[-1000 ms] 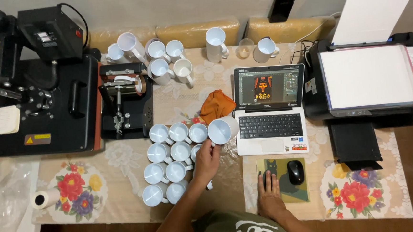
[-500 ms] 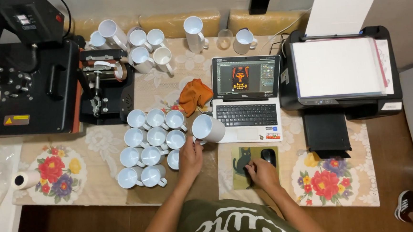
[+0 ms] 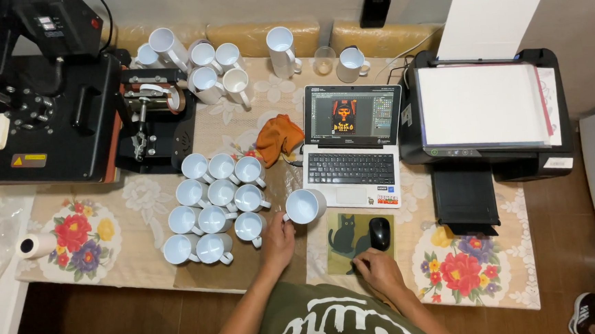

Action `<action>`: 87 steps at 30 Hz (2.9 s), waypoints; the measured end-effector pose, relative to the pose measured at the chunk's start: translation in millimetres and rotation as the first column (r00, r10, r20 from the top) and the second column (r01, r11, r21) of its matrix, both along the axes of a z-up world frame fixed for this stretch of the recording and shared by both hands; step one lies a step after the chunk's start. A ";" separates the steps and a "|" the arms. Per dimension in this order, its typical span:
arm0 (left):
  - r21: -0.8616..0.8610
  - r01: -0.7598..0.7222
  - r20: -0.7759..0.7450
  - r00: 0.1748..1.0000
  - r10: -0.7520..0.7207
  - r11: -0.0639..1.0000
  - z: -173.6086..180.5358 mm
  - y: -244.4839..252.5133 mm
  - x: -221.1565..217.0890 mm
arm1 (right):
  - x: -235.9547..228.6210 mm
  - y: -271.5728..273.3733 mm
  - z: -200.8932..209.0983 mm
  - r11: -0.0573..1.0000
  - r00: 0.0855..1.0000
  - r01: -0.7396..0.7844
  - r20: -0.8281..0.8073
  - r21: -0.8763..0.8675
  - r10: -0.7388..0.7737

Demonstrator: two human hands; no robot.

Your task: The person wraps a brown paper label around a white mug and secures it with tape. They then place the mug into a heat press machine and close the press. Afterward, the person arranges several other white mugs on the table and operates a laptop using a mouse.

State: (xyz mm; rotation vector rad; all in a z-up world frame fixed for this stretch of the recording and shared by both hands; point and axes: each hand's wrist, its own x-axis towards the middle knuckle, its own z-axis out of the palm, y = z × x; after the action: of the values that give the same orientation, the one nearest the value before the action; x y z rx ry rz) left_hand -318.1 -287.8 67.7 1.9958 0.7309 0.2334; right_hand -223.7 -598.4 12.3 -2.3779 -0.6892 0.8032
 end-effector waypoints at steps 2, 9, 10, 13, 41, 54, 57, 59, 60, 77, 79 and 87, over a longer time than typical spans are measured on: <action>0.006 -0.011 -0.033 0.999 0.011 1.000 -7.5 -0.7 -3.7 | 2.0 4.5 2.5 1.000 1.000 -0.010 0.006 -0.003 0.010; -0.030 -0.120 -0.155 0.981 0.114 0.992 -53.4 -13.9 -11.9 | 12.2 24.7 2.8 0.976 0.991 -0.090 -0.119 -0.199 0.067; -0.029 -0.119 -0.154 0.982 0.114 0.992 -54.5 -15.4 -10.1 | 13.1 24.7 -7.1 0.976 0.991 -0.089 -0.118 -0.198 0.067; -0.076 -0.157 -0.230 0.964 0.136 0.985 -59.4 -22.8 -8.0 | 10.6 20.6 -29.4 0.950 0.974 -0.200 -0.154 -0.238 0.167; -0.135 -0.018 -0.225 0.974 -0.013 0.991 -119.5 21.7 17.0 | -14.5 52.9 -25.5 0.889 0.993 -0.109 -0.091 -0.444 0.077; -0.228 0.128 -0.111 0.981 -0.156 0.965 -108.0 40.2 22.2 | -85.5 96.6 -62.2 0.890 0.988 0.091 0.150 -0.447 -0.026; -0.250 0.098 -0.090 0.988 -0.124 0.963 -111.0 38.9 26.9 | -85.9 106.0 -42.8 0.880 0.990 0.139 0.086 -0.454 -0.112; -0.237 0.097 -0.070 0.991 -0.117 0.967 -90.1 39.5 28.5 | -89.8 101.9 -47.3 0.881 0.989 0.147 0.085 -0.449 -0.122; -0.222 0.088 -0.051 0.994 -0.102 0.971 -79.3 40.0 31.6 | -89.4 100.0 -49.5 0.885 0.989 0.149 0.082 -0.441 -0.126; 0.175 -0.093 0.055 0.995 0.084 0.980 -31.3 249.5 151.1 | -82.1 93.9 -32.9 0.900 0.998 0.056 -0.011 -0.432 -0.068; 0.283 -0.113 0.090 0.992 0.091 0.953 -55.6 277.1 156.5 | -81.7 92.2 -31.9 0.909 0.998 0.050 -0.003 -0.415 -0.056; 0.100 0.031 -0.358 0.934 0.007 0.994 -77.0 326.7 170.9 | -77.1 91.3 -12.8 0.926 0.975 0.114 -0.139 -0.361 -0.175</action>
State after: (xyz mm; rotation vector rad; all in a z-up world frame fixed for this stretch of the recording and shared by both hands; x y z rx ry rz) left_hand -147.3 38.9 -9.2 2.1697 0.9510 -0.1080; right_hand -300.8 -507.1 -0.5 -2.5956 -0.3135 1.1260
